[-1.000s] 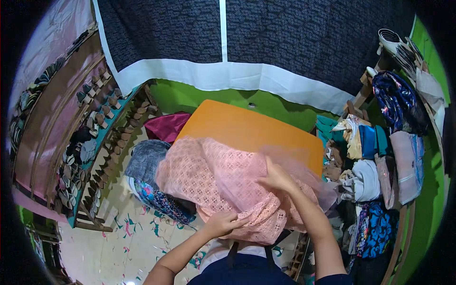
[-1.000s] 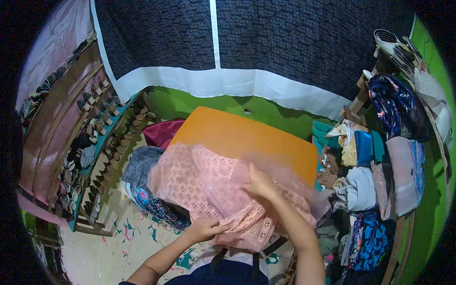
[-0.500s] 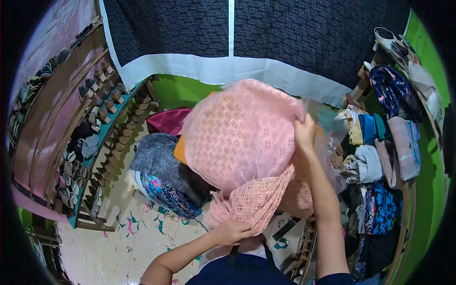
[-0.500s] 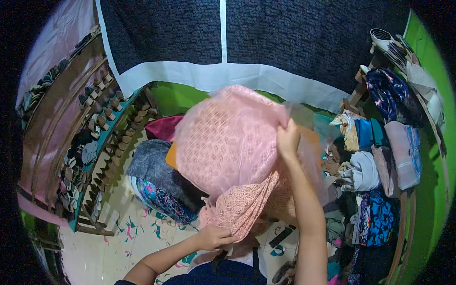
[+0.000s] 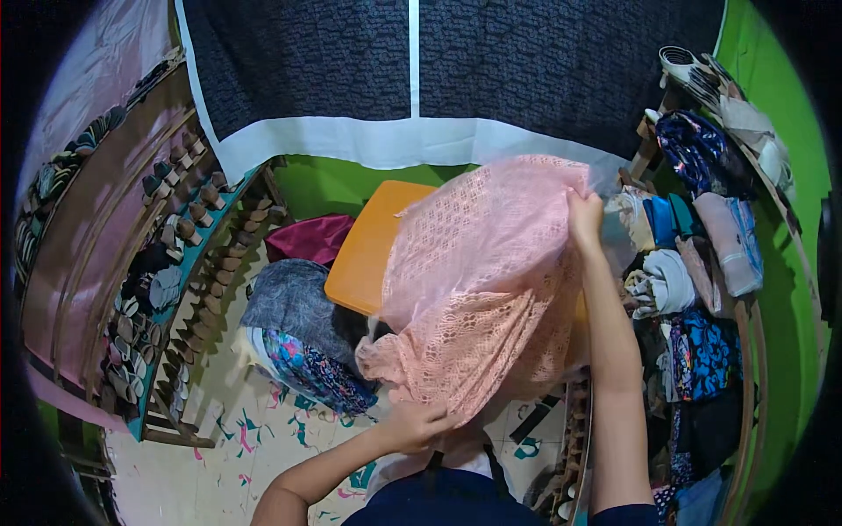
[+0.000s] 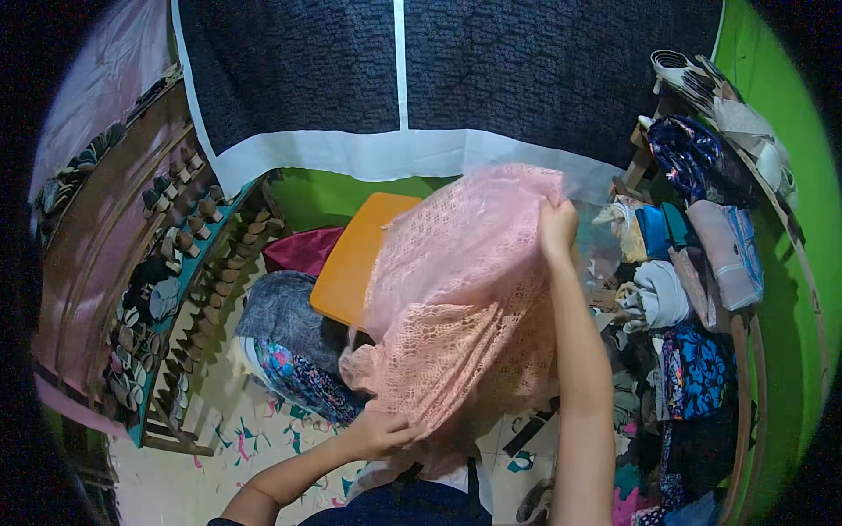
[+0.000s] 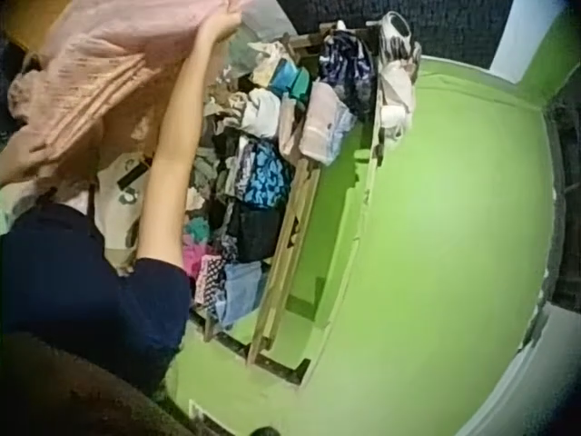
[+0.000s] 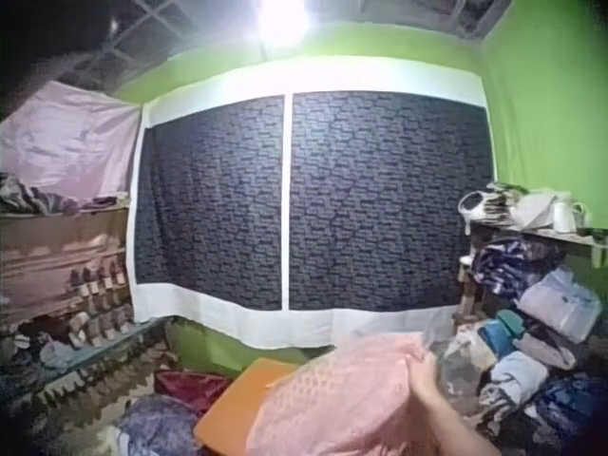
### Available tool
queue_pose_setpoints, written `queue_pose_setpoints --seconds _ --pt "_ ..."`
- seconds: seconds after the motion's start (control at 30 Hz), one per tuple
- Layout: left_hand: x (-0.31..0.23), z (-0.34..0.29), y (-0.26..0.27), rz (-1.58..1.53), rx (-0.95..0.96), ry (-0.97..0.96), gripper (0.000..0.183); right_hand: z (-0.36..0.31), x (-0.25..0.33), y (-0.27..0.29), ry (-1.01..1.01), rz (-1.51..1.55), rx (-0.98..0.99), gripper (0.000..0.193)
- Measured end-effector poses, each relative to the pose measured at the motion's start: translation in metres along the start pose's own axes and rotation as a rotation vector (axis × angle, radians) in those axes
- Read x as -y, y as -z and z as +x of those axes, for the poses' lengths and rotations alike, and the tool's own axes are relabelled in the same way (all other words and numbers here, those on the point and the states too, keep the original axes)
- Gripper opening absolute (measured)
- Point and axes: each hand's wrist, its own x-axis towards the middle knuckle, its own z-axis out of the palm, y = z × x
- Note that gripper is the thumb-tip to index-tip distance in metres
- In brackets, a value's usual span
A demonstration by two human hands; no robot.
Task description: Folding various fabric components and placing them on storage shelves.
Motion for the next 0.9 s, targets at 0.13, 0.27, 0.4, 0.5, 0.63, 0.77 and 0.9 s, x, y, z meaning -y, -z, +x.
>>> queue_pose_setpoints --seconds 0.13,0.27,0.4,0.5,0.63,0.77,0.9 --pt "0.021 0.019 0.028 0.120 -0.336 0.101 0.039 -0.035 0.023 0.003 0.031 -0.174 0.312 0.044" --pt "0.031 0.062 0.065 0.239 -0.433 0.138 0.040 -0.077 0.038 0.021 -0.244 0.127 0.843 0.079" --pt "0.058 0.098 0.080 0.313 -0.446 0.160 0.040 -0.122 -0.029 0.029 -0.008 0.108 0.966 0.081" --pt "0.079 0.114 0.094 0.384 -0.415 0.203 0.036 -0.152 -0.045 0.037 0.041 0.084 0.980 0.071" --pt "0.116 0.147 0.095 0.444 -0.391 0.142 0.024 -0.123 -0.112 0.063 0.245 -0.564 1.019 0.044" --pt "0.160 0.150 0.113 0.516 -0.126 0.190 0.038 -0.060 -0.126 0.073 -0.031 -0.014 0.762 0.033" --pt "0.197 0.144 0.075 0.282 0.366 0.493 0.054 -0.008 -0.131 0.055 0.133 -0.044 0.681 0.030"
